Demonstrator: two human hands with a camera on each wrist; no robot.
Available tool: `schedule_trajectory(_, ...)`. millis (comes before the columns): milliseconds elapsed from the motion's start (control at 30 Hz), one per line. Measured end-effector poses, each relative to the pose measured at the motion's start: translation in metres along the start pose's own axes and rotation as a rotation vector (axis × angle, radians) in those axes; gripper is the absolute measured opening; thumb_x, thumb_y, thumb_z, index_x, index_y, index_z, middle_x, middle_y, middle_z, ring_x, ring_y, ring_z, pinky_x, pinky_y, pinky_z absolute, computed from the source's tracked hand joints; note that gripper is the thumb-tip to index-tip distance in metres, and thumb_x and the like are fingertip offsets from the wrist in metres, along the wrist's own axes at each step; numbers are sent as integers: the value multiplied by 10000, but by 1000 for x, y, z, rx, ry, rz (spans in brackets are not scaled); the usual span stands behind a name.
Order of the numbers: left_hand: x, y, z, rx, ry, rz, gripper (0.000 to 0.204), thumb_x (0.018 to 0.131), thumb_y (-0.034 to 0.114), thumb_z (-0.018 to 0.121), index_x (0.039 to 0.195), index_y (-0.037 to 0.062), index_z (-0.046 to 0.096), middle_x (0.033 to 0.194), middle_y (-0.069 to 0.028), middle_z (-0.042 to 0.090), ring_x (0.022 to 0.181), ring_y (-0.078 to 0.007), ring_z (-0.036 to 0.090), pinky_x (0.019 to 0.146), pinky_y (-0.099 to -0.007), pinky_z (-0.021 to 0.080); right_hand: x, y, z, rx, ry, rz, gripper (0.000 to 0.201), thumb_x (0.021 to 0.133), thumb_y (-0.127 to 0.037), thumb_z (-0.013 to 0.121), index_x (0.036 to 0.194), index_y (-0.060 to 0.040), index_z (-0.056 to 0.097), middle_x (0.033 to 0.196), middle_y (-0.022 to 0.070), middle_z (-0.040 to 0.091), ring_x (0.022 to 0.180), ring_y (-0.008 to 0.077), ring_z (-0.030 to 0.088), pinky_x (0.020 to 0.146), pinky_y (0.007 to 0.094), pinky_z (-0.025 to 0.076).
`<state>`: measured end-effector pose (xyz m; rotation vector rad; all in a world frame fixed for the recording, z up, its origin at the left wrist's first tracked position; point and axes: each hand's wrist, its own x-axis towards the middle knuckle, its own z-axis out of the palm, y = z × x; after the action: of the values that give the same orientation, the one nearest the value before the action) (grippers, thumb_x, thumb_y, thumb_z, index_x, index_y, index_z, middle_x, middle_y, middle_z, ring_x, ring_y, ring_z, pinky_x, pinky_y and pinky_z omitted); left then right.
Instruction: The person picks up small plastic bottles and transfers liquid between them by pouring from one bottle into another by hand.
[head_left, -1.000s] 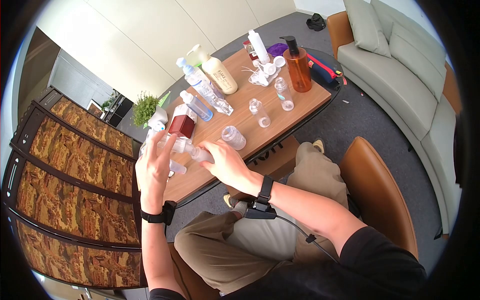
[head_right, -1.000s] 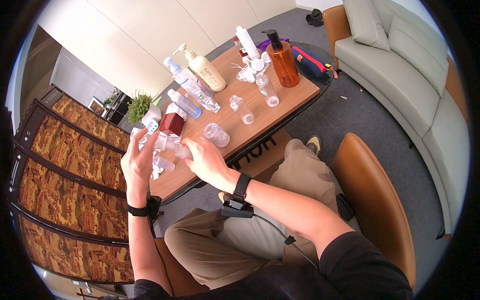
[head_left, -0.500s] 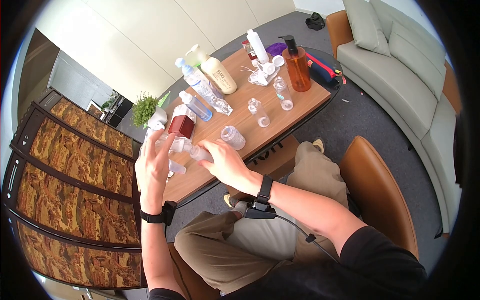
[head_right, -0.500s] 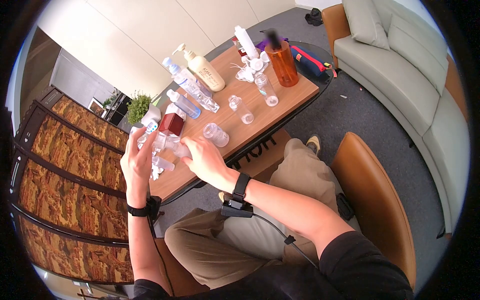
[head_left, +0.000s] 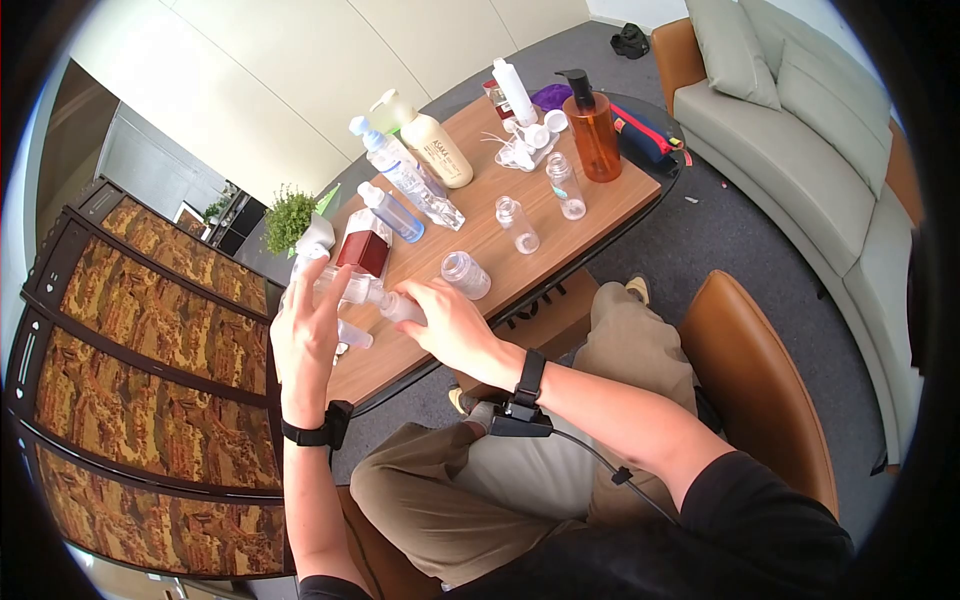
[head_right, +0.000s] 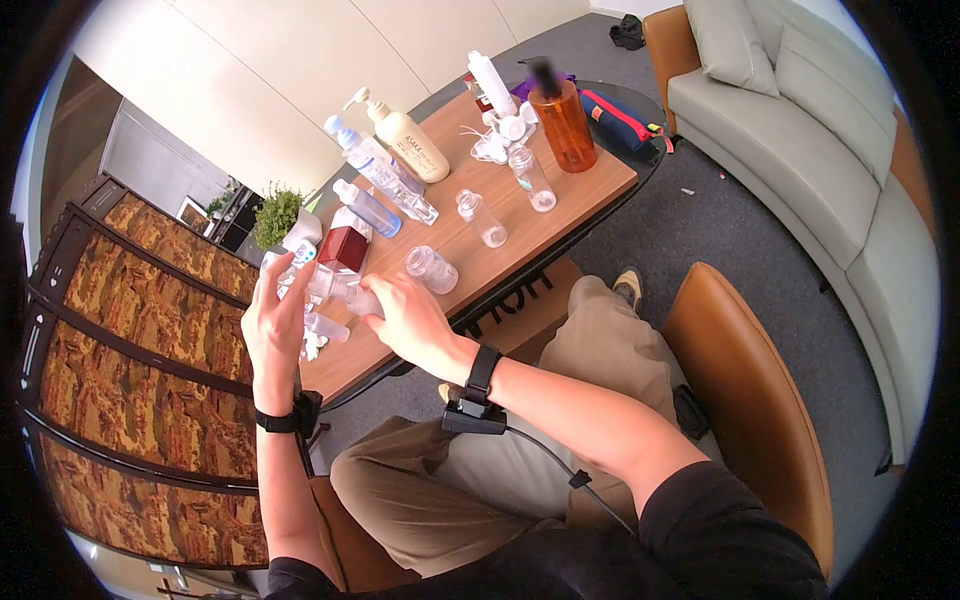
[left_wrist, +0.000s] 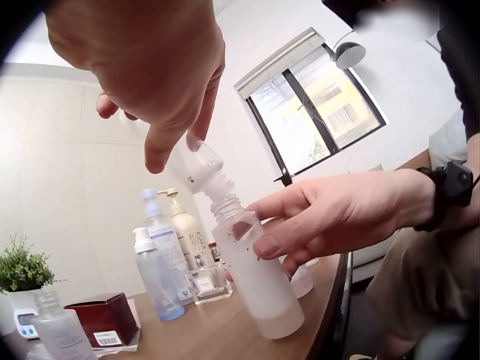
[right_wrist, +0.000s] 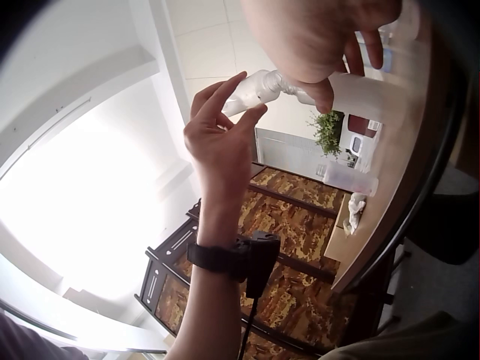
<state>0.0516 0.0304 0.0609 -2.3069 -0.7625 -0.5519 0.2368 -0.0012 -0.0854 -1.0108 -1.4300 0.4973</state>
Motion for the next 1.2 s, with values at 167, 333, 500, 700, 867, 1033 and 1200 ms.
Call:
schedule_trajectory(167, 1, 0, -2, 3, 13, 11, 572, 847, -91, 705, 1364, 133, 803, 1382, -95, 695, 1210, -308, 752, 937, -412, 675, 0, 1, 1, 4, 6, 0, 398, 950, -136, 860, 1284, 15, 704, 1091, 240, 770, 1077, 432, 710, 963, 517, 554)
schedule_trajectory(333, 0, 1, 0, -31, 11, -21, 565, 849, -84, 710, 1360, 139, 804, 1380, -99, 696, 1202, -310, 754, 932, -416, 674, 0, 1, 1, -2, 18, -16, 397, 950, -134, 859, 1283, 16, 703, 1084, 238, 770, 1067, 432, 710, 959, 516, 556)
schedule_trajectory(500, 0, 0, 2, 1, 34, 4, 547, 863, -72, 721, 1355, 153, 806, 1366, -99, 703, 1187, -317, 753, 933, -418, 668, 1, 3, 3, 5, 14, -15, 404, 947, -138, 863, 1283, 19, 704, 1065, 234, 770, 1045, 422, 710, 944, 509, 559)
schedule_trajectory(700, -2, 2, 1, -83, 15, -97, 528, 884, -63, 736, 1359, 157, 806, 1356, -95, 706, 1180, -321, 748, 924, -420, 654, 2, -3, -2, 2, -17, 30, 436, 940, -133, 875, 1301, 37, 700, 1094, 236, 782, 1057, 416, 723, 954, 497, 569)
schedule_trajectory(867, -3, 0, 3, -156, 26, -138, 494, 898, -38, 758, 1351, 155, 807, 1347, -87, 720, 1116, -306, 763, 870, -406, 642, 9, 11, -5, 142, -111, 63, 465, 970, -78, 852, 1383, 40, 674, 1239, 217, 809, 1060, 287, 800, 929, 396, 621)
schedule_trajectory(1033, -3, -5, -5, -136, 48, -113, 490, 904, -23, 759, 1358, 159, 794, 1313, -82, 721, 1010, -300, 784, 833, -417, 642, 19, 6, -16, 328, -247, 151, 431, 1013, -35, 799, 1421, 35, 678, 1255, 151, 825, 1110, 202, 784, 928, 370, 615)
schedule_trajectory(1200, -3, -10, -2, -189, 108, -121, 487, 902, -41, 737, 1348, 145, 795, 1339, -75, 718, 925, -290, 785, 797, -408, 646, 24, 8, -22, 428, -353, 167, 463, 1068, -41, 749, 1512, 32, 638, 1364, 128, 795, 1245, 185, 737, 1014, 351, 577)
